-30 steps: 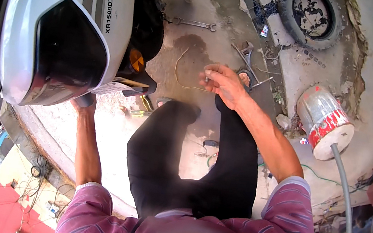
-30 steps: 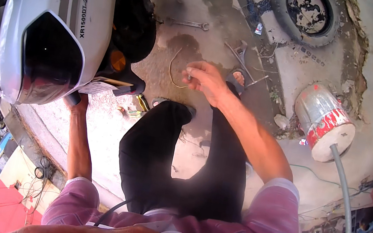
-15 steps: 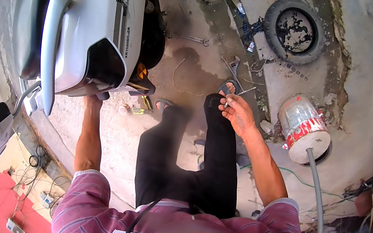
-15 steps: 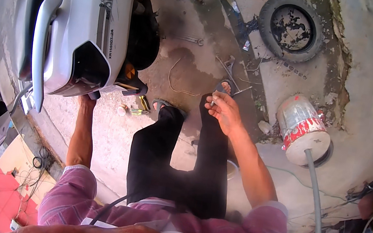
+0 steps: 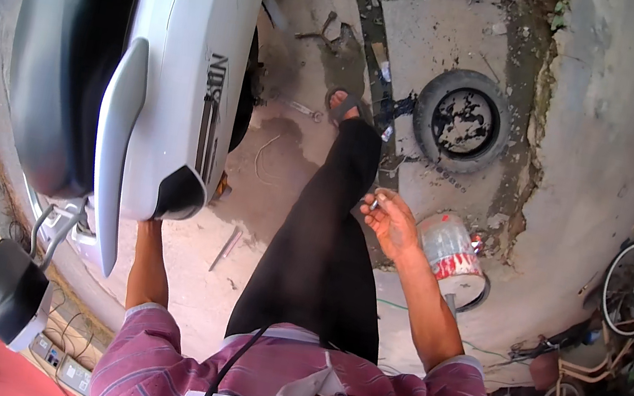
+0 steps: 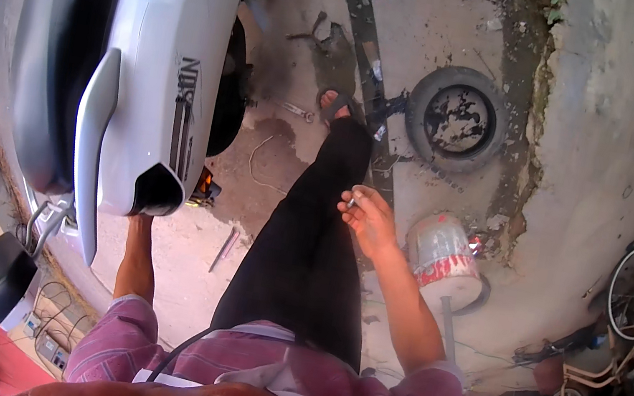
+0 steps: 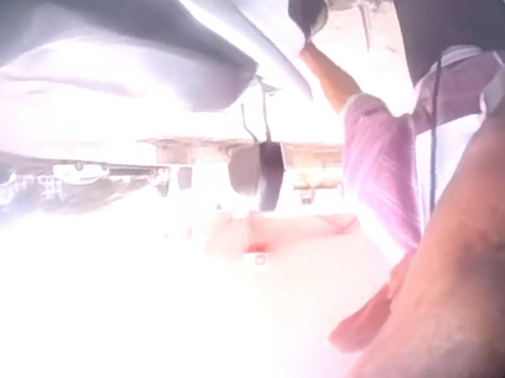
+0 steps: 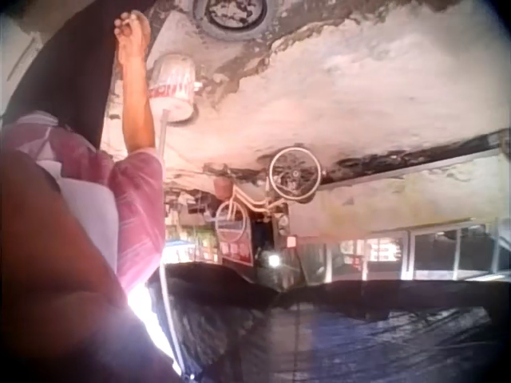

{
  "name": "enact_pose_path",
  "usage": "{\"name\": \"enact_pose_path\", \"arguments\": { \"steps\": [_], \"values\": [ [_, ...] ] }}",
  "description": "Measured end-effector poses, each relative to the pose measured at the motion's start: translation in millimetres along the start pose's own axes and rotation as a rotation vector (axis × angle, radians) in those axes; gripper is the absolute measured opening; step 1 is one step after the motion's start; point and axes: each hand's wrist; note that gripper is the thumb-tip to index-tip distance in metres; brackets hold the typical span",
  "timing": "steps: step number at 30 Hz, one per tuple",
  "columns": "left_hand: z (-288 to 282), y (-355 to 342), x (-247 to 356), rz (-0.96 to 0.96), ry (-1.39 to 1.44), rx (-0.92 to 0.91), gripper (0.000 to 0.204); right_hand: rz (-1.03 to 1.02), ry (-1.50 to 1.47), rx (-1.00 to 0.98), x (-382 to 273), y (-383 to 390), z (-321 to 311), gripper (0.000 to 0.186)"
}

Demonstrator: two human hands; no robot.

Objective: The person works on the rear wheel assembly of a scooter, removing small parts and a cable before using a tool to loosen the main assembly and then lifting the scooter to free the rear tire.

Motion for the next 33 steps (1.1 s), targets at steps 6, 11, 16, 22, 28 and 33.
{"name": "enact_pose_path", "arguments": {
  "steps": [6,11,16,22,28,33],
  "values": [
    [-31.6,100.7,-107.3,-0.438,-0.233,0.232,0.053,0.006,-0.012,-0.066,-92.0,-30.5,85.1,0.017],
    [113.6,198.2,-99.9,-0.828,-0.366,0.030,0.051,0.013,0.134,-0.116,-160.8,-35.5,158.3,0.018],
    [175.1,234.2,-88.3,-0.765,-0.268,0.013,0.042,0.037,0.224,-0.259,-222.7,-23.0,220.6,0.015],
    [233.9,261.3,-90.2,-0.735,-0.093,0.241,0.033,0.066,0.366,-0.354,-322.5,-28.1,259.9,0.016],
    [341.6,316.7,-77.2,-0.696,-0.021,0.398,0.035,0.089,0.591,-0.124,-487.5,-140.5,283.5,0.028],
    [476.6,423.9,-87.8,-0.959,-0.110,0.303,0.035,-0.333,1.058,0.051,-643.1,-280.2,309.4,0.034]
  ]
}}
Point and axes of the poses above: each hand's wrist, its own y-axis away from the middle knuckle, its own z-axis out of the palm, x = y × z, and after that the axes turned 10 degrees about x, right-handed
